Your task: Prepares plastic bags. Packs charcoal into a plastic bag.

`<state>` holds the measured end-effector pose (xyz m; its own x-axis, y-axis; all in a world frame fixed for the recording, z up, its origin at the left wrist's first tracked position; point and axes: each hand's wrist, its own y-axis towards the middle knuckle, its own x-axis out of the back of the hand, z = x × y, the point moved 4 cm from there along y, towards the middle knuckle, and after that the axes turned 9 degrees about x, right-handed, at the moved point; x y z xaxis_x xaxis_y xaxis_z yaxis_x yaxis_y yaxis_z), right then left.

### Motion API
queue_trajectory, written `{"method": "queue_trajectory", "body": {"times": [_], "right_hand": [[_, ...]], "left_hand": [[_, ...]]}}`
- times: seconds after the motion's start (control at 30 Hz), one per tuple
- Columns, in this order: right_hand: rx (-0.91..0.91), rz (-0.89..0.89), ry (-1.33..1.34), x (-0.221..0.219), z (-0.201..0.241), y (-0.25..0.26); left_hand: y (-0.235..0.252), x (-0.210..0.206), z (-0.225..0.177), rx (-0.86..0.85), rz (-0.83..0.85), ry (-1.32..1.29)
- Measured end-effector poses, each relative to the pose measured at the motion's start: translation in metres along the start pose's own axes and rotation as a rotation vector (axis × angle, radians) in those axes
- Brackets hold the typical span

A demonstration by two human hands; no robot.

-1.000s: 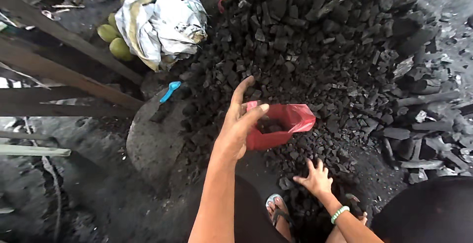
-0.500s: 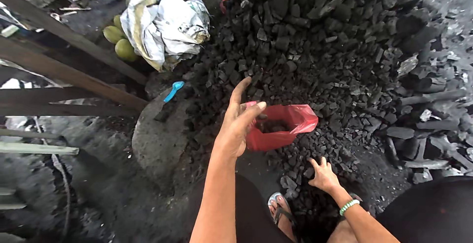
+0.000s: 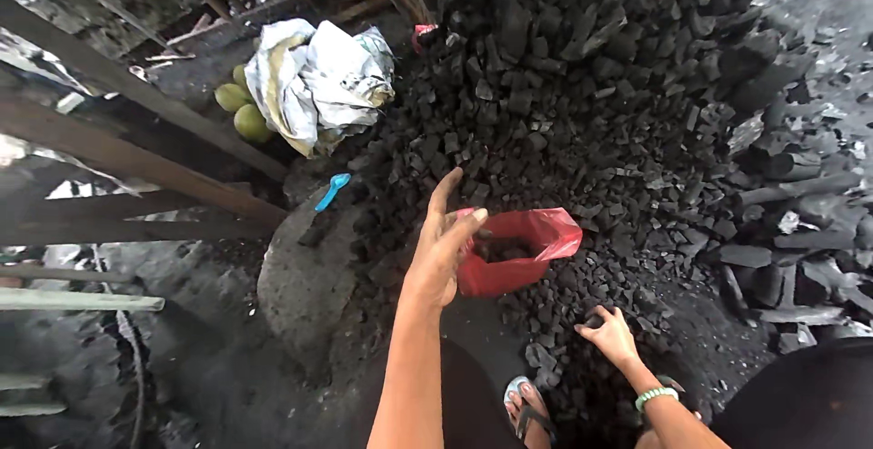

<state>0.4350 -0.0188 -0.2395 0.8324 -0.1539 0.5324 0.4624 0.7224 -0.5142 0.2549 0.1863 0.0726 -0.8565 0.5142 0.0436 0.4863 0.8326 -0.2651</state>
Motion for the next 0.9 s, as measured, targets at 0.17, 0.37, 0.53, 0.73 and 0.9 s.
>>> {"method": "queue_trajectory", "body": {"times": [0.17, 0.37, 0.53, 0.73, 0.9], "right_hand": [[0.092, -0.051, 0.891, 0.055, 0.04, 0.001], [0.666, 0.217, 1.234, 0.098, 0.163, -0.026], [0.61, 0.116, 0.182, 0.047, 0.214, -0.015], [0.747, 0.121, -0.064, 0.055, 0.215, -0.024], [0.512, -0.356, 0.427, 0.097, 0.129, 0.012]], "left_hand": [[-0.001, -0.011, 0.0, 0.035, 0.042, 0.043], [-0.007, -0.03, 0.003, 0.062, 0.175, 0.123], [-0.014, -0.04, 0.001, 0.03, 0.32, 0.065], [-0.012, -0.032, 0.003, 0.079, 0.229, 0.034], [-0.01, -0.022, 0.0, 0.092, 0.102, -0.031]]}}
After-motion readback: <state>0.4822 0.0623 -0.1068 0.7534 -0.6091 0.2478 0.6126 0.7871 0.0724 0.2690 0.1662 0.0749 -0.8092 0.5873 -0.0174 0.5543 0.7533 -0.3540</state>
